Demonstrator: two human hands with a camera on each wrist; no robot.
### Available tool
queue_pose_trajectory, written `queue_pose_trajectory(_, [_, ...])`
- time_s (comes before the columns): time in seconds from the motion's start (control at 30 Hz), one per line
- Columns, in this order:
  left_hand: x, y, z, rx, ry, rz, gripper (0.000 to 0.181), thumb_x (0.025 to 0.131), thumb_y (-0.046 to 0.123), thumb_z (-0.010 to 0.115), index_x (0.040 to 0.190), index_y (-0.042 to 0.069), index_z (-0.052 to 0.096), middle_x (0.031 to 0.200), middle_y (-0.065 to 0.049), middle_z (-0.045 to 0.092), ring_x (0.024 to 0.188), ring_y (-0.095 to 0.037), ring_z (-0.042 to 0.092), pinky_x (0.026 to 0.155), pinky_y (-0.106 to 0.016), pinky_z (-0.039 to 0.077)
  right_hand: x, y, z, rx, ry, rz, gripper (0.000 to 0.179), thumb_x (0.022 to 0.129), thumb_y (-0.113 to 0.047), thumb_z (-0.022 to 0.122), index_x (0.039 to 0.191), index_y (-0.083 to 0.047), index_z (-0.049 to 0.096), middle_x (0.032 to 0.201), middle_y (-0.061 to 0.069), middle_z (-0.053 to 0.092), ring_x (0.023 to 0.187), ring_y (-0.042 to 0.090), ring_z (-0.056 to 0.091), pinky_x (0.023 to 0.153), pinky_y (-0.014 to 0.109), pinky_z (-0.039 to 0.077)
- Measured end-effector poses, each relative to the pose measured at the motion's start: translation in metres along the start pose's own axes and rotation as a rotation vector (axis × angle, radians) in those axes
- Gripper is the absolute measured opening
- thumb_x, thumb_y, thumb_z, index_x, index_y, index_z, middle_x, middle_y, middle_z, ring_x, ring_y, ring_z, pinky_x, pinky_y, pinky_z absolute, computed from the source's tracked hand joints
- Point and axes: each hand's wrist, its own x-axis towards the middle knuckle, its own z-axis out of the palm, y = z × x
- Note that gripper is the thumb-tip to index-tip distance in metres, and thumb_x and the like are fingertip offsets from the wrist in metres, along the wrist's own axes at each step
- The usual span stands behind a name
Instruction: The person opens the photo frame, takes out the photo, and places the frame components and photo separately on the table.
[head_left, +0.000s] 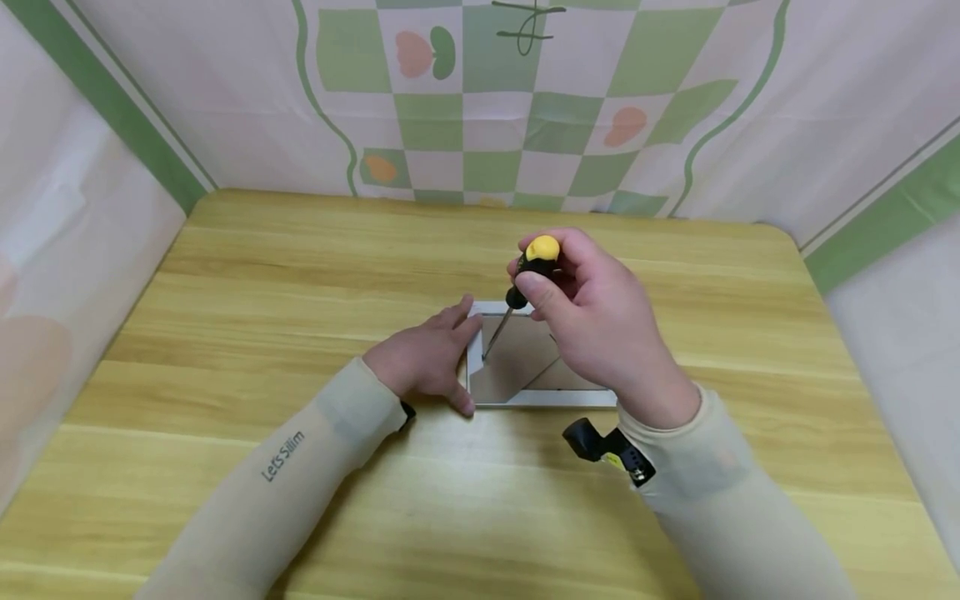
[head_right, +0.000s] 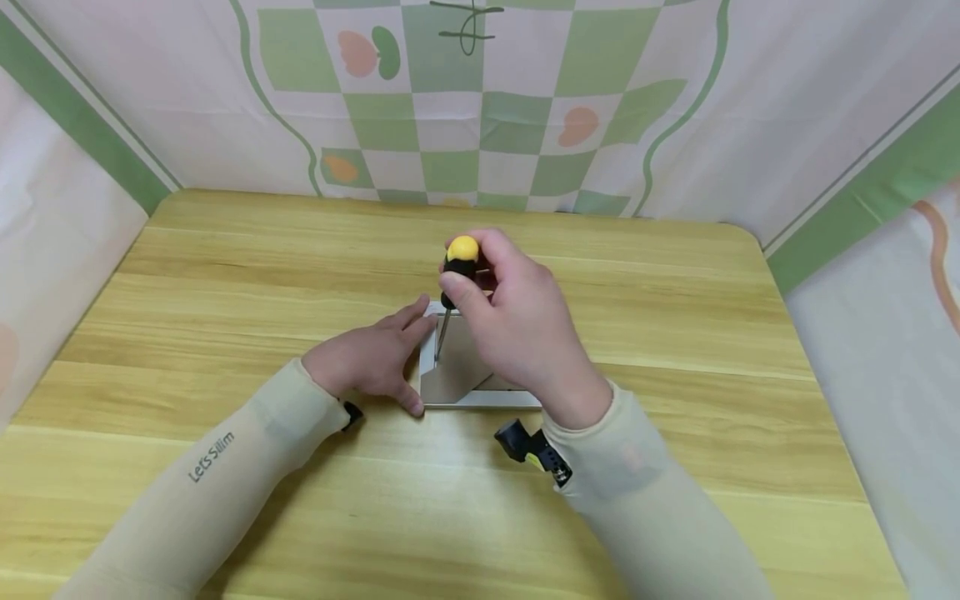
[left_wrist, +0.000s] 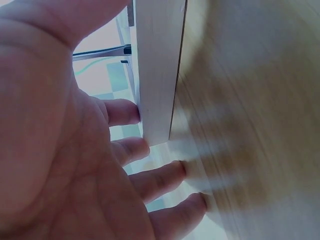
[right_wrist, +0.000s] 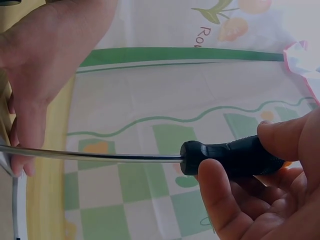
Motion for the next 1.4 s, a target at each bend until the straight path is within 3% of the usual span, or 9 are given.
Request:
queue_pose_trajectory(0.47, [0.000,-0.001,0.000,0.005,-0.002,0.002,0.122,0.070,0.056,0.086,0.162,0.022,0.013,0.165,0.001,-0.013,0.150,-0.022,0.002,0.113,-0.042,0.027,0.002,-0.001,0.003,-0.026,-0.013,-0.019,0.023,0.100,-0.020,0.063,0.120,-0.009,0.059,0.105,-0.001,0.066,0.084,0.015,0.065,0.069,0.038,0.057])
queue_pose_trajectory(1.4, [-0.002,0.002,-0.001,0.007,-0.017,-0.008,0.124,0.070,0.056,0.086,0.162,0.021,0.011,0.165,0.001,-0.014,0.150,-0.022,0.000,0.114,-0.042,0.026,0.008,-0.003,0.013,-0.060,-0.028,-0.045,0.021,0.101,-0.021,0.062,0.119,-0.012,0.060,0.102,-0.003,0.065,0.083,0.017,0.065,0.067,0.032,0.056])
